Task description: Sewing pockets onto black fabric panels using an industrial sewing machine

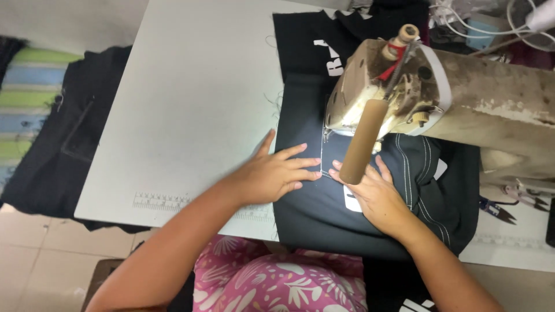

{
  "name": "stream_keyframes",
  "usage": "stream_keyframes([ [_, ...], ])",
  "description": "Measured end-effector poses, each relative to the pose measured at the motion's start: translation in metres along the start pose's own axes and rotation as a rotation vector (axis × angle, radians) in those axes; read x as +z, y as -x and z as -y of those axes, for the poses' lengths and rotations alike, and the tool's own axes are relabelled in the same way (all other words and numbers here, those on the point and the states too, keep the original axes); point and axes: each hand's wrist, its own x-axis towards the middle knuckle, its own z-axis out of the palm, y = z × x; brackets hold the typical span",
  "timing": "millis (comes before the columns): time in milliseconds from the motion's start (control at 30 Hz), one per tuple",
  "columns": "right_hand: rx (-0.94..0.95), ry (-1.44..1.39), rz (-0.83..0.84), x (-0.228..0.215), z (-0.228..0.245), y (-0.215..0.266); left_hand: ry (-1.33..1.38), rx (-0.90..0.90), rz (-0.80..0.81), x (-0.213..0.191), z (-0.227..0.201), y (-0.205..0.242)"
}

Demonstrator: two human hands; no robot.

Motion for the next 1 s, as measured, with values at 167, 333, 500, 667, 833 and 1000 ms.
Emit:
stream_keyframes([
  [167, 0.059, -0.036, 0.035, -0.004, -0.010, -0.016, -0.017, -0.018, 0.042, -0.001, 0.015, -0.011],
  [333, 0.083, -0.024, 0.048, -0.007, -0.021, -0.029, 0.037, -0.064, 0.115, -0.016, 0.022, -0.021],
  [500, 0.109, 0.005, 0.057, -0.019, -0.018, -0.043, 0.077, -0.097, 0.133, -0.018, 0.034, -0.033],
  [667, 0.052, 0.178, -0.165, 0.007, -0.052, -0.043, 0.106, -0.150, 0.129, -0.027, 0.035, -0.040],
  [833, -0.179, 0.435, -0.733, -0.023, -0.077, 0.028, 0.138, -0.107, 0.085, -0.019, 0.048, -0.047],
  [1000, 0.245, 0.816, -0.630, -0.086, -0.062, 0.113, 0.191, -0.051, 0.027, -0.018, 0.055, -0.052],
])
